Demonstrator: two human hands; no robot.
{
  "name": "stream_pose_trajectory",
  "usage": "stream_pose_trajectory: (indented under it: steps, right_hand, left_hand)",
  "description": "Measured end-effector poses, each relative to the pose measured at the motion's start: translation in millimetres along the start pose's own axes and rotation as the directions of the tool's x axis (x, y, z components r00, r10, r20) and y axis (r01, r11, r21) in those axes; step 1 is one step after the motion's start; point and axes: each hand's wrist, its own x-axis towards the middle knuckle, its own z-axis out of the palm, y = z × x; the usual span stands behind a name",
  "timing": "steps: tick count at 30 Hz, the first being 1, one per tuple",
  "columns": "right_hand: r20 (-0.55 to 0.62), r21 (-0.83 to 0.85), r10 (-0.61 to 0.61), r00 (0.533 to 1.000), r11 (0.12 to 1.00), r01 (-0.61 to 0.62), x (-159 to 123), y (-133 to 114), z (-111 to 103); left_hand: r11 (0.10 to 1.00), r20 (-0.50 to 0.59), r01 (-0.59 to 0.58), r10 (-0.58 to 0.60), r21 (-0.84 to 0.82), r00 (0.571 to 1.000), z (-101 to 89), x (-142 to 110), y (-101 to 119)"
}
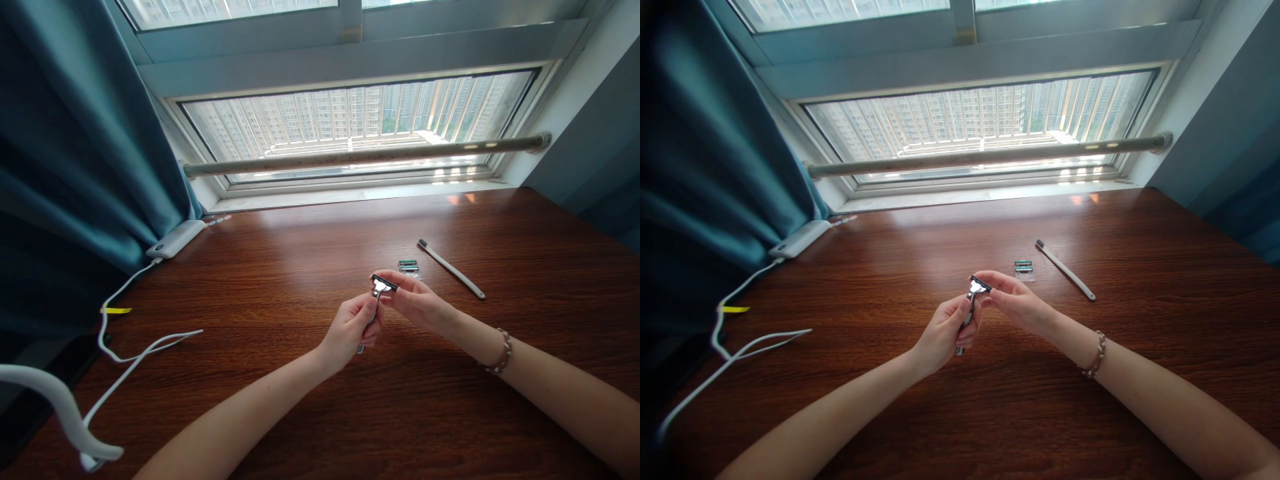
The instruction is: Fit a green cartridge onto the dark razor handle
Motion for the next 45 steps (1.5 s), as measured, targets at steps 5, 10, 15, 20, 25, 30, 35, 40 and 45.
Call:
stream_pose_trajectory:
  steps: [5, 10, 15, 20, 25, 30, 35, 40, 45]
  right_hand:
    - [0.013, -0.004, -0.011, 1.0, 1.0, 0.011, 2.9, 0.1, -0.3]
    - [0.035, -0.072, 0.018, 0.999, 0.997, -0.015, 3.2, -4.0, -1.6]
    - [0.053, -0.153, 0.016, 0.998, 0.988, -0.007, 4.5, -5.8, 1.0]
    - [0.061, -0.536, 0.103, 0.993, 0.842, -0.055, 12.8, -21.2, -10.0]
    - [0.014, -0.989, -0.141, 0.99, 0.144, 0.035, 14.9, -47.5, -53.6]
    - [0.004, -0.998, -0.046, 0.999, -0.07, 0.001, 14.5, -47.1, -94.0]
    - [0.012, -0.999, -0.011, 1.0, 0.038, 0.012, 20.2, -43.4, -104.4]
    - [0.03, -0.997, -0.013, 0.999, 0.076, 0.03, 10.0, -61.8, -117.3]
    - [0.006, -0.985, -0.055, 0.998, 0.169, 0.016, -18.5, -80.0, -133.2]
  left_hand:
    - [1.0, -0.041, -0.011, 0.01, -0.026, 0.999, 2.0, 1.1, -2.8]
    - [0.999, -0.055, 0.03, -0.031, -0.027, 0.998, 1.3, 1.5, -3.7]
    - [0.999, -0.075, 0.047, -0.049, -0.027, 0.996, 1.2, 2.1, -4.3]
    - [0.996, -0.178, 0.08, -0.088, -0.049, 0.98, 2.6, 5.6, -3.0]
    - [0.983, -0.236, 0.15, -0.172, -0.111, 0.956, -4.3, 12.1, -4.3]
    - [0.98, -0.256, 0.139, -0.172, -0.142, 0.951, -13.5, 17.1, -9.8]
    - [0.985, -0.337, 0.079, -0.127, -0.15, 0.933, -18.5, 18.6, -14.1]
    - [0.983, -0.341, 0.09, -0.14, -0.16, 0.93, -18.4, 22.1, -13.4]
    - [0.978, -0.273, 0.14, -0.177, -0.152, 0.946, -4.6, 41.7, -14.5]
